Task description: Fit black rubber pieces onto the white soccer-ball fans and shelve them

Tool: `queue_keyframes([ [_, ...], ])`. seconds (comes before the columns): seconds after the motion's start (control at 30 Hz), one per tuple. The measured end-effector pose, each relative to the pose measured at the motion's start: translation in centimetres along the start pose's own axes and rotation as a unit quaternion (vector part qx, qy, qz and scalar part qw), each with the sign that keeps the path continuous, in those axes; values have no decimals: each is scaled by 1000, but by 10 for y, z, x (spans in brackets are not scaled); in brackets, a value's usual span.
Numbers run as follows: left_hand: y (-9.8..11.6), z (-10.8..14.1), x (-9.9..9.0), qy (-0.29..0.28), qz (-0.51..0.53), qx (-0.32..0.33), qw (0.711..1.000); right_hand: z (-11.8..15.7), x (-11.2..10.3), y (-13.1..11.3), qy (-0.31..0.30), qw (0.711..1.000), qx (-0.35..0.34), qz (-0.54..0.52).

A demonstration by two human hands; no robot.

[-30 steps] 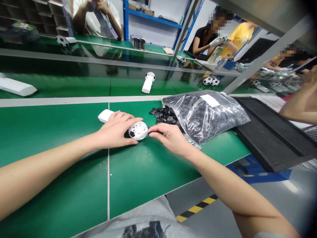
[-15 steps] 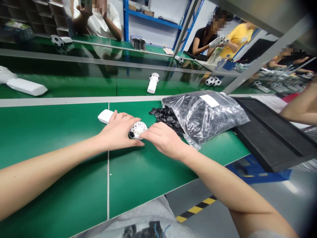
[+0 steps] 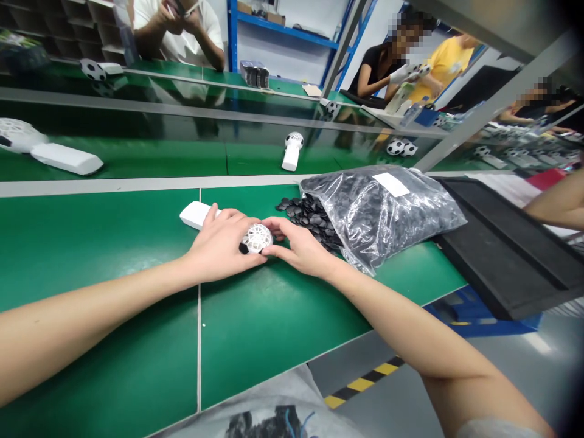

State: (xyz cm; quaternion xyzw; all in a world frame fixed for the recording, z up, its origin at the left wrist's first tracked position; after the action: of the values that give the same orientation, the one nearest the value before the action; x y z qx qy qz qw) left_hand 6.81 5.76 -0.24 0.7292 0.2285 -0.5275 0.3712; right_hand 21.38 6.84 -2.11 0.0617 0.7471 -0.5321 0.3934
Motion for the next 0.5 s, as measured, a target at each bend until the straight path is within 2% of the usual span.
queue_keyframes([
  [0.1, -6, 0, -1, -4, 12, 20, 1000, -2, -3, 2, -19, 998, 35, -55],
  [0.17, -9, 1, -2, -28, 29, 60, 997, -4, -13, 7, 1, 997, 60, -57],
  [0.23, -12, 4, -2, -64, 47, 86, 993, -5, -26, 11, 47, 996, 69, 20],
  [0.3, -14, 8, -1, -82, 51, 72, 993, -6, -34, 12, 70, 987, 58, 131],
  [0.43, -11, 12, 1, -33, 20, 8, 999, -6, -21, 13, -1, 964, 16, 266],
  [0.5, -8, 12, 2, -23, 13, 12, 1000, -6, -12, 13, -20, 947, 6, 321],
])
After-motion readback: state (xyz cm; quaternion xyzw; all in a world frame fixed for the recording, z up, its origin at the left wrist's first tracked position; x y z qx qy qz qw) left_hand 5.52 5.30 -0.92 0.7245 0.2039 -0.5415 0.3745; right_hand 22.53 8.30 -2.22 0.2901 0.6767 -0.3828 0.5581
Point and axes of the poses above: each hand's wrist, its own z-axis away from the middle knuckle, its own x-axis out of the palm, y = z × x, the point moved 4 cm from there along -z, towards the middle knuckle, and after that the axes turned 10 degrees about x, right-handed, at the moved point
